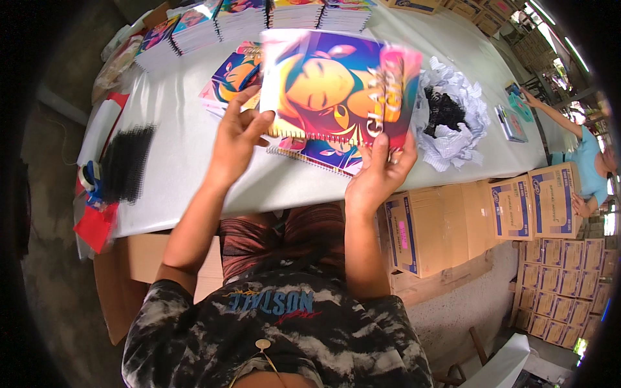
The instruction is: The person assembles spiral-bound notebooks by inserting metal coils into pre-punched holes and securing them with pliers. They handle notebooks one at a time, align the coils, and crimp the ends to complete the binding. Finished notebooks are stacked on the table and placed into a cardboard box.
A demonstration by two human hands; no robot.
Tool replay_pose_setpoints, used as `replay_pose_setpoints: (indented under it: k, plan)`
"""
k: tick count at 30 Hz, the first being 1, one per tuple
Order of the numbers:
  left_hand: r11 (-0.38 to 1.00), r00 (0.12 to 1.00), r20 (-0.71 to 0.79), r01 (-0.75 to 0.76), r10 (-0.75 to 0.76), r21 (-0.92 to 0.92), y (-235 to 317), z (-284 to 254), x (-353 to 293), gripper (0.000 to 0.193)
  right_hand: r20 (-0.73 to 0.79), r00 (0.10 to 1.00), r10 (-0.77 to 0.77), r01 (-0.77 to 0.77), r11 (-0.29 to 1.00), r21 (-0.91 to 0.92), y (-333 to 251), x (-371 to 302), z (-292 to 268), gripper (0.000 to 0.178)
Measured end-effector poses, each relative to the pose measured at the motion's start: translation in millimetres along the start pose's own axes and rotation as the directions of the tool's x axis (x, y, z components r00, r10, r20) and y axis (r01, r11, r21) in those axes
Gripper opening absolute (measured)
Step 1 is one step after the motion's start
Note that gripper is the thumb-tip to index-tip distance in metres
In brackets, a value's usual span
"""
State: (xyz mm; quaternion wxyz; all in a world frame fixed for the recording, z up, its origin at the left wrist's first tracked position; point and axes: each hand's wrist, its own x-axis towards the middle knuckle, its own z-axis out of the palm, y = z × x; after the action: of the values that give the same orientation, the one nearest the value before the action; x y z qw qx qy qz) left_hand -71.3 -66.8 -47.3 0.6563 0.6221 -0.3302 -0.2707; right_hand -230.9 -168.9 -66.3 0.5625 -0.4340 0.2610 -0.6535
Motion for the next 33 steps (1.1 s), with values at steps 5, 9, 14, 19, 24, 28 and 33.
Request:
replay_pose_setpoints:
  k: [5,9,14,19,24,28,33]
  plan:
    - [0.494,0.999,-0.035,0.018,0.026,0.869,-83.4,19.4,28.5,0.039,0.116,0.989,0.087,0.083,0.315,-0.945,74.3,-18.2,-93.1,0.049]
    - [0.457,0.984,0.028,-0.108,0.178,0.883,-100.0,13.0,-0.5,0.044,0.312,0.948,0.06,0.262,0.408,-0.875,66.8,-27.4,-100.5,0.057]
    - [0.51,0.986,0.146,-0.168,0.083,0.844,-87.3,10.5,-16.5,0.041,0.337,0.94,-0.052,0.324,0.437,-0.839,73.7,-35.4,-113.0,0.053]
    - [0.543,0.986,0.127,-0.168,0.112,0.823,-94.8,1.4,-16.0,0.04,0.345,0.936,-0.073,0.341,0.431,-0.835,79.3,-37.1,-113.2,0.056]
    - [0.427,0.887,0.12,-0.329,0.447,0.842,-44.3,-23.7,7.1,0.036,0.318,0.944,-0.088,0.327,0.388,-0.862,67.8,-40.7,-108.4,0.064]
    - [0.099,0.864,0.182,-0.256,0.47,0.962,-47.6,-85.3,48.3,0.049,0.39,0.901,-0.192,0.435,0.389,-0.812,52.1,-50.2,-80.5,0.06]
    - [0.06,0.882,0.364,-0.399,0.3,0.915,-40.9,-116.0,61.3,0.033,0.487,0.841,-0.235,0.529,0.542,-0.653,43.4,-53.4,-53.3,0.049]
